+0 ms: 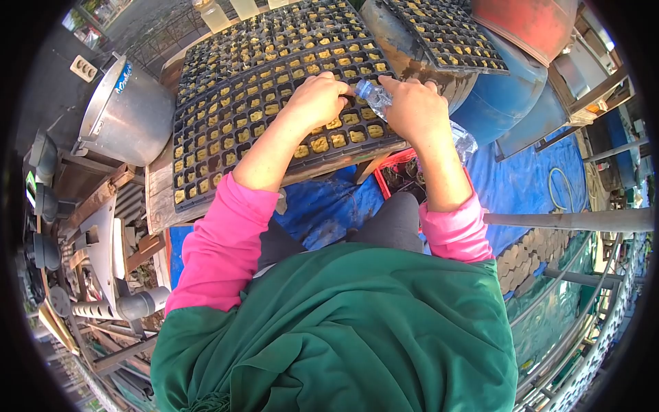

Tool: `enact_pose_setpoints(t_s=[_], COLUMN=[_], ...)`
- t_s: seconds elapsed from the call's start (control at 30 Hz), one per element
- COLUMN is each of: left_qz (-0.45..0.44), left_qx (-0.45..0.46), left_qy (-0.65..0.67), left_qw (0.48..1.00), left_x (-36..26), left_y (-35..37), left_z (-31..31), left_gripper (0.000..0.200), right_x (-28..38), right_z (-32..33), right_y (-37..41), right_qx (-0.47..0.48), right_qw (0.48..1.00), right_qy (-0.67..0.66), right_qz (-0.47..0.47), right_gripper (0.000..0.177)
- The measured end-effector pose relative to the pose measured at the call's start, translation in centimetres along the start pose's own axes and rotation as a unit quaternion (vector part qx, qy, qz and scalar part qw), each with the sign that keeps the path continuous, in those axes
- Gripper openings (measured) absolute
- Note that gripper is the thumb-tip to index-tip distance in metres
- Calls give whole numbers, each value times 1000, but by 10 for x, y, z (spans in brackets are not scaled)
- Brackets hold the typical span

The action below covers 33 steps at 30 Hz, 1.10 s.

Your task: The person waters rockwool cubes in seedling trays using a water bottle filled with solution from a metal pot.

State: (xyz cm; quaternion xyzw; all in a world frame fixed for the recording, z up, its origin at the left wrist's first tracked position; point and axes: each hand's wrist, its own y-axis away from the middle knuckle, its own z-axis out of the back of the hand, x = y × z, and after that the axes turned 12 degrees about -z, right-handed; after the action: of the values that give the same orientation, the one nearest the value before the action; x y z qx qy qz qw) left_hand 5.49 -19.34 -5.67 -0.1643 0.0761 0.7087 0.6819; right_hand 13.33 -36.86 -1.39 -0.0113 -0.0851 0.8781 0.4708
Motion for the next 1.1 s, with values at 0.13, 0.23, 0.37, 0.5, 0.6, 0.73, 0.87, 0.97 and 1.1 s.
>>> enact_pose_setpoints(t_s=[0.13,0.23,0.37,0.5,0.6,0.73,0.87,0.97,1.1], left_qz=[-10,-14,-22,-28,-23,-22,-21,-18,-21], left_qx=[-10,-10,-6,-4,4,12,15,19,21], left_qy=[8,6,5,-7,-8,-6,-8,-4,-4], left_qw=[1000,1000,1000,1000,1000,1000,1000,1000,1000], left_x=[2,0,-6,-8,-10,-11,-13,-15,-16], left_y=[-4,-9,-15,-25,-27,-30,-31,-32,-35], left_z=[-3,-4,-4,-8,-9,-11,-10,-9,-9], left_gripper=[31,31,28,29,29,28,28,29,29], right_x=[-4,-9,-15,-20,-21,-22,-22,-25,-29], right_z=[0,3,3,2,2,3,4,2,1], right_y=[-1,0,-1,-2,-2,-2,-3,-4,-5], right_qx=[13,13,-1,6,8,10,14,9,5], right_qw=[1000,999,999,999,999,999,999,999,999], right_qy=[-21,-31,-31,-26,-22,-23,-25,-23,-21], right_qz=[-4,-7,-16,-23,-32,-41,-43,-41,-43], right_gripper=[52,55,58,58,58,57,57,57,57])
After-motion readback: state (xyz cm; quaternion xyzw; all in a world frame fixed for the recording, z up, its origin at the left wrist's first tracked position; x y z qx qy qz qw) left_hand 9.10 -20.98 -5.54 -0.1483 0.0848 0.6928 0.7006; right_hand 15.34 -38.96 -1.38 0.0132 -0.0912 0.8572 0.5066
